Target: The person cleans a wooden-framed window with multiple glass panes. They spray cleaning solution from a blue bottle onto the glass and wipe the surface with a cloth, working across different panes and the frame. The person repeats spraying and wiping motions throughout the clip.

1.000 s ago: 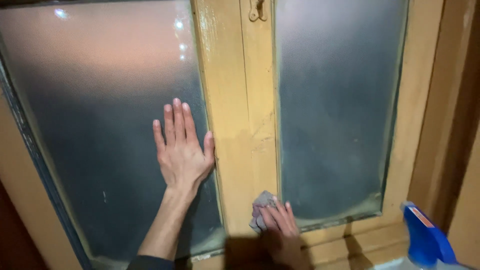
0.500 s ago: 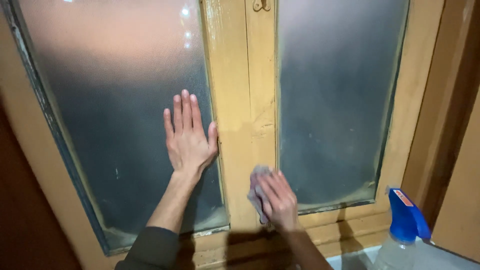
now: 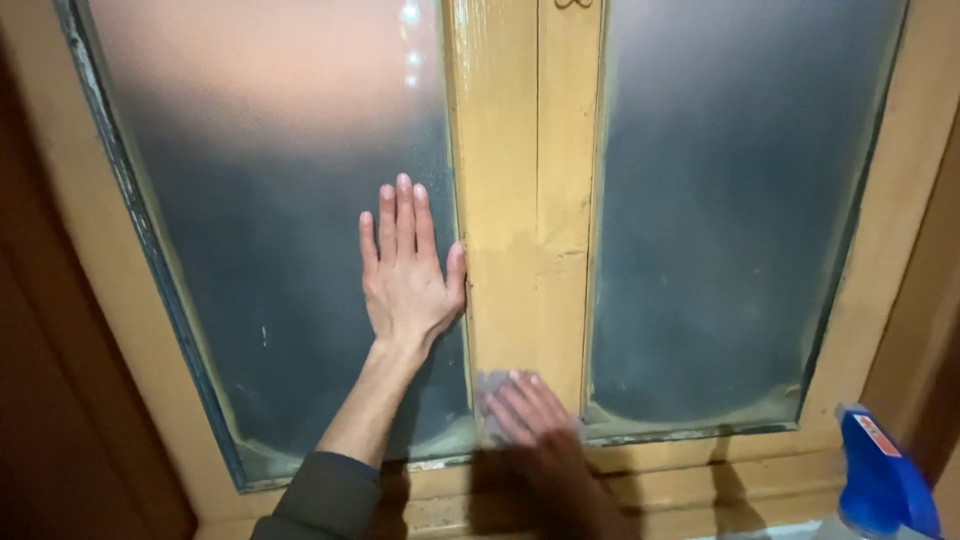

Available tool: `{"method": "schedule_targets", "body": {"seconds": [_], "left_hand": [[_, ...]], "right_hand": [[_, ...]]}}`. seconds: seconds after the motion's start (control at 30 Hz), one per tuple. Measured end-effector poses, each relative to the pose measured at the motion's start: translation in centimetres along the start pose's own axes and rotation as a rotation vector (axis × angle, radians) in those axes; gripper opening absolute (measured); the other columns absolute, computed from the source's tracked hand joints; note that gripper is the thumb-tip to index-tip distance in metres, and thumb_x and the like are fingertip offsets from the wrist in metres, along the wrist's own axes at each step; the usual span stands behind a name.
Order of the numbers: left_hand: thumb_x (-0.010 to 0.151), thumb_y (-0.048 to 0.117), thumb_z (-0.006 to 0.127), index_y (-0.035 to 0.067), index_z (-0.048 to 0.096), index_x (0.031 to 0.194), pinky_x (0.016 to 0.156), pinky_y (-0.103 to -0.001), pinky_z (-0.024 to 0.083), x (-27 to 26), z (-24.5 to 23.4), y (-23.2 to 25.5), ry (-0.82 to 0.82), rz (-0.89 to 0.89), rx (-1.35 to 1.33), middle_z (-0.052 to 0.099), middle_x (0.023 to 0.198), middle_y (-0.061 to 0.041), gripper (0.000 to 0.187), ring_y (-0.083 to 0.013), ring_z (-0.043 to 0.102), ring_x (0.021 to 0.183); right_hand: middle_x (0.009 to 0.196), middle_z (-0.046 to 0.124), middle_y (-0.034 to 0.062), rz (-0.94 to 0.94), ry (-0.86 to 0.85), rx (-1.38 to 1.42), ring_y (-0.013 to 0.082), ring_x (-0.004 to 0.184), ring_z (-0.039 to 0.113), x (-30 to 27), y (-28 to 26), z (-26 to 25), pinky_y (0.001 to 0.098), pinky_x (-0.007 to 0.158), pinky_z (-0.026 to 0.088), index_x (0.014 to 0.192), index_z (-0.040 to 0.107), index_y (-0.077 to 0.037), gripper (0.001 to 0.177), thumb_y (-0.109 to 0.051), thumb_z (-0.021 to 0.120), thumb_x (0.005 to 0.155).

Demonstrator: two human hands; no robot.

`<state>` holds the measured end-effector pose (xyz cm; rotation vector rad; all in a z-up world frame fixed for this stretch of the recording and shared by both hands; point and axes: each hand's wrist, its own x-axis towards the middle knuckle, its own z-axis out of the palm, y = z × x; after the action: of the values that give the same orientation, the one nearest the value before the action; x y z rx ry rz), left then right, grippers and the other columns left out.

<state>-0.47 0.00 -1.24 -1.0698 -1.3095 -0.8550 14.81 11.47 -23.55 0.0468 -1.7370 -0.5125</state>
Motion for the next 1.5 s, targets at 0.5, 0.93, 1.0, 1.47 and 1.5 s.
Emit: {"method": "schedule_targets", "body": {"seconds": [0.5,0.93,1.0,1.47,1.5], "left_hand": [[0.103,0.048,0.047,0.003,0.031,0.163,0.129,-0.055,0.008,0.0,-0.7,0.2,-0.017,0.016,-0.027,0.023,0.171,-0.018,0.076,-0.0325,0.018,0.159],[0.109,0.042,0.039,-0.001,0.028,0.163,0.132,-0.049,0.015,0.3,-3.0,0.8,-0.093,0.002,-0.014,0.024,0.170,-0.017,0.070,-0.0312,0.021,0.159],[0.107,0.042,0.040,-0.002,0.029,0.162,0.131,-0.050,0.016,0.5,-2.9,0.9,-0.073,0.010,-0.019,0.024,0.170,-0.018,0.071,-0.0324,0.022,0.159],[0.102,0.044,0.043,0.004,0.036,0.159,0.126,-0.047,0.026,0.4,-2.4,0.8,0.056,-0.002,-0.006,0.035,0.167,-0.012,0.070,-0.0268,0.033,0.155],[0.102,0.044,0.043,0.004,0.036,0.159,0.126,-0.047,0.026,0.4,-2.3,0.7,0.067,0.003,-0.006,0.035,0.167,-0.012,0.070,-0.0268,0.033,0.155]], "right_hand": [[0.140,0.067,0.0054,0.105,0.094,-0.329,0.0396,0.141,0.053,6.8,-1.8,-0.7,0.0566,0.118,0.039,0.141,0.067,-0.018,0.058,-0.014,0.052,0.085],[0.131,0.065,0.0080,0.026,0.016,-0.265,0.0333,0.129,0.063,5.2,-6.7,-5.7,0.0446,0.112,0.049,0.128,0.065,-0.006,0.035,-0.009,0.036,0.108],[0.131,0.067,0.0098,0.003,0.035,-0.271,0.0363,0.128,0.063,6.1,-5.7,-5.3,0.0474,0.113,0.048,0.129,0.062,-0.006,0.032,-0.013,0.037,0.110],[0.139,0.067,0.0099,0.009,0.244,-0.328,0.0384,0.139,0.056,29.2,5.2,-4.7,0.0548,0.119,0.041,0.136,0.065,-0.007,0.047,-0.009,0.070,0.089],[0.139,0.067,0.0099,0.004,0.253,-0.334,0.0384,0.139,0.056,29.2,5.3,-4.7,0.0548,0.119,0.041,0.136,0.065,-0.007,0.047,-0.009,0.070,0.089]]}}
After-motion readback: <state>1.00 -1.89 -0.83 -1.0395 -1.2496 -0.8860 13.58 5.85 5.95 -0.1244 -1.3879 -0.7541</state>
